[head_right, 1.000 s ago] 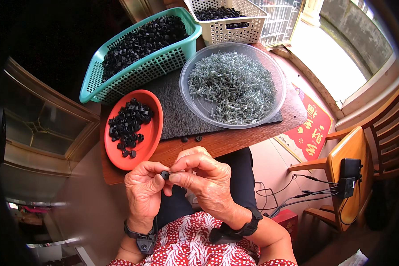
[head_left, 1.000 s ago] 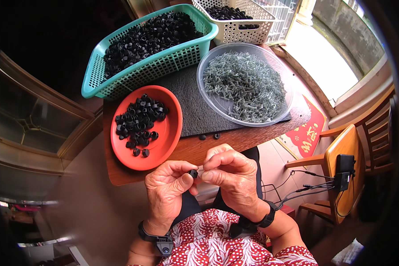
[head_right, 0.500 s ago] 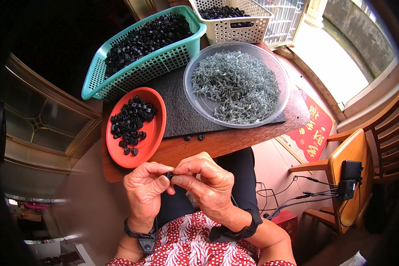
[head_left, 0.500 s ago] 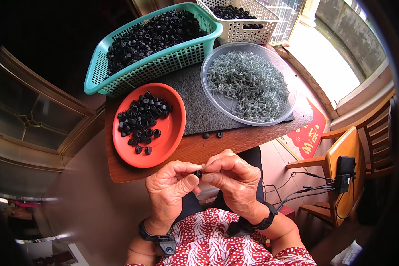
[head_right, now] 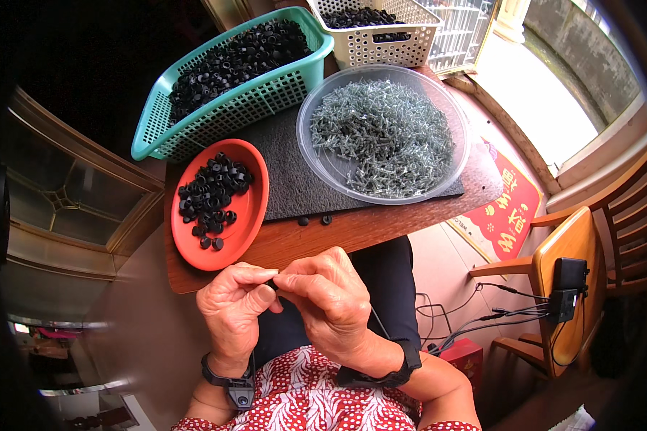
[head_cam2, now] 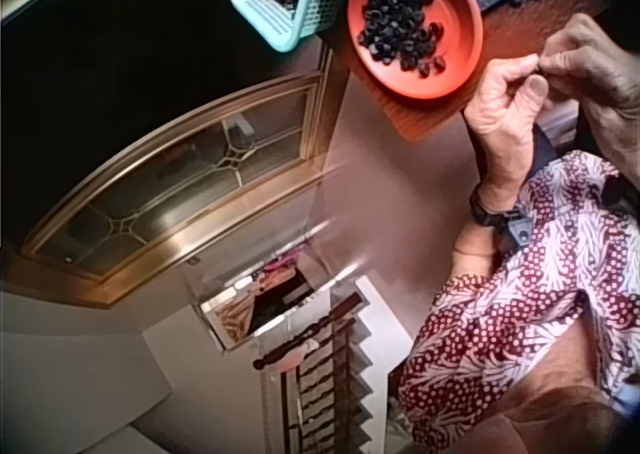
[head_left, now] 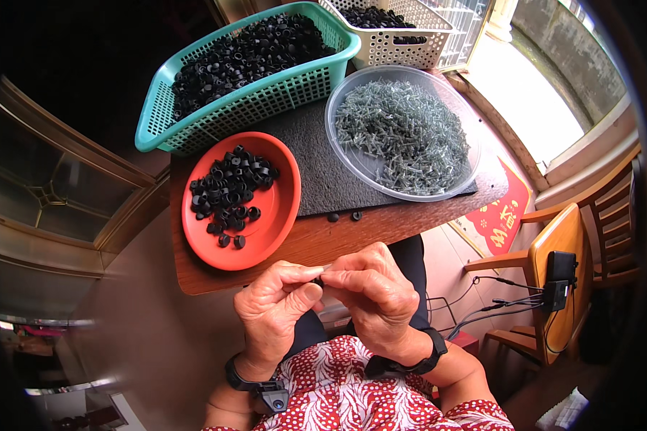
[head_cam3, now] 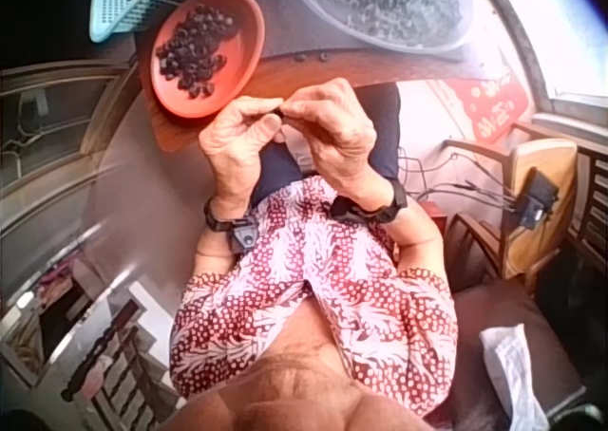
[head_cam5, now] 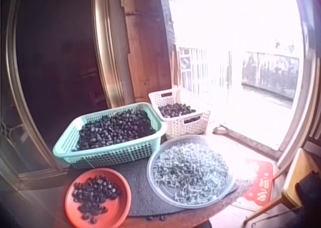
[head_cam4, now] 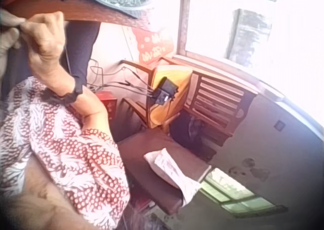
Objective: Assembling small black plastic components by hand-inserting pins at a workstation.
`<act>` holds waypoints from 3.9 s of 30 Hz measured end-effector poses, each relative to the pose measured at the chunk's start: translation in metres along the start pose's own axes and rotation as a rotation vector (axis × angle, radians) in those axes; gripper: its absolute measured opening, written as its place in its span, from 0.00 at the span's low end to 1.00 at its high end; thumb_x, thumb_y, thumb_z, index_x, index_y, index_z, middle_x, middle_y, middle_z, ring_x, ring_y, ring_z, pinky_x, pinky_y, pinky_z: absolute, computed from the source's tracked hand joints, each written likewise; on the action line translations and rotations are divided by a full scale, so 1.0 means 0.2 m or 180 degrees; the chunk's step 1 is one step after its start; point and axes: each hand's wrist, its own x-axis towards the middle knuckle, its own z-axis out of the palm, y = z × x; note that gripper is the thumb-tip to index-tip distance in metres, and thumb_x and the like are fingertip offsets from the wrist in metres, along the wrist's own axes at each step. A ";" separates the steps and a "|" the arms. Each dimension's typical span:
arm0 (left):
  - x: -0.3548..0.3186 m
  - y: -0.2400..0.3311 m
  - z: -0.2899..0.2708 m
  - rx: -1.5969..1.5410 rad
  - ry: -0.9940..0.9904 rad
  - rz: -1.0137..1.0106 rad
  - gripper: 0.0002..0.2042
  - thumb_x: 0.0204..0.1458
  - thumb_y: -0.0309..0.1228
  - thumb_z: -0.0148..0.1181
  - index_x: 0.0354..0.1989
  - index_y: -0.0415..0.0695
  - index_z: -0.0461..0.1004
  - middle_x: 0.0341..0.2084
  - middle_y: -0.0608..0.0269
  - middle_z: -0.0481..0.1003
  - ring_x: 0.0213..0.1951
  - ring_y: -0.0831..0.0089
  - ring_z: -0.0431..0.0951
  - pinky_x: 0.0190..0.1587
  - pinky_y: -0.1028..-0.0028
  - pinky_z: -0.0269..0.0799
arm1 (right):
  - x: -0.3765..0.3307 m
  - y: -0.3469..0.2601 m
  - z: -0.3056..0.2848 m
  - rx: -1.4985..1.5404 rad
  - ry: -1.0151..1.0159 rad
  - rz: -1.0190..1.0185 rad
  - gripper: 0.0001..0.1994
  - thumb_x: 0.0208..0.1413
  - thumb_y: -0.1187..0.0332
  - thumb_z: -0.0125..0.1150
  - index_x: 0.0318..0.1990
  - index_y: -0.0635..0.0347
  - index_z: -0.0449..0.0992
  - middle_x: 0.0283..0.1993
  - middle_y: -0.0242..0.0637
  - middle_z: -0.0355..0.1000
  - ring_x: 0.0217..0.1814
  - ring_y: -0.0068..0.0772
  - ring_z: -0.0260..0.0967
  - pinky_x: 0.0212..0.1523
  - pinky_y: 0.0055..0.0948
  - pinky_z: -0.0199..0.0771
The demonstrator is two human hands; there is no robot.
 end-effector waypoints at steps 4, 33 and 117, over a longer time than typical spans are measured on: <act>0.00 0.00 0.00 -0.0221 0.0023 -0.0066 0.07 0.50 0.21 0.60 0.37 0.33 0.74 0.30 0.60 0.74 0.27 0.78 0.74 0.30 0.81 0.72 | -0.01 -0.01 0.01 0.0064 0.0061 0.0117 0.13 0.36 0.81 0.67 0.34 0.62 0.77 0.30 0.36 0.73 0.29 0.32 0.66 0.29 0.27 0.64; -0.04 -0.02 -0.16 -0.0367 0.0289 -0.0026 0.09 0.48 0.26 0.63 0.35 0.33 0.74 0.27 0.57 0.75 0.22 0.75 0.73 0.24 0.79 0.72 | 0.05 -0.03 0.13 -0.0362 -0.0532 -0.0701 0.15 0.33 0.81 0.66 0.34 0.66 0.73 0.29 0.40 0.71 0.26 0.36 0.65 0.27 0.31 0.61; -0.02 -0.01 0.01 -0.0689 0.0512 0.0404 0.11 0.52 0.29 0.60 0.38 0.34 0.70 0.29 0.57 0.74 0.27 0.74 0.73 0.32 0.78 0.72 | -0.03 -0.08 0.07 0.2289 0.0010 0.1806 0.12 0.49 0.80 0.62 0.43 0.70 0.73 0.37 0.35 0.70 0.36 0.20 0.68 0.37 0.19 0.71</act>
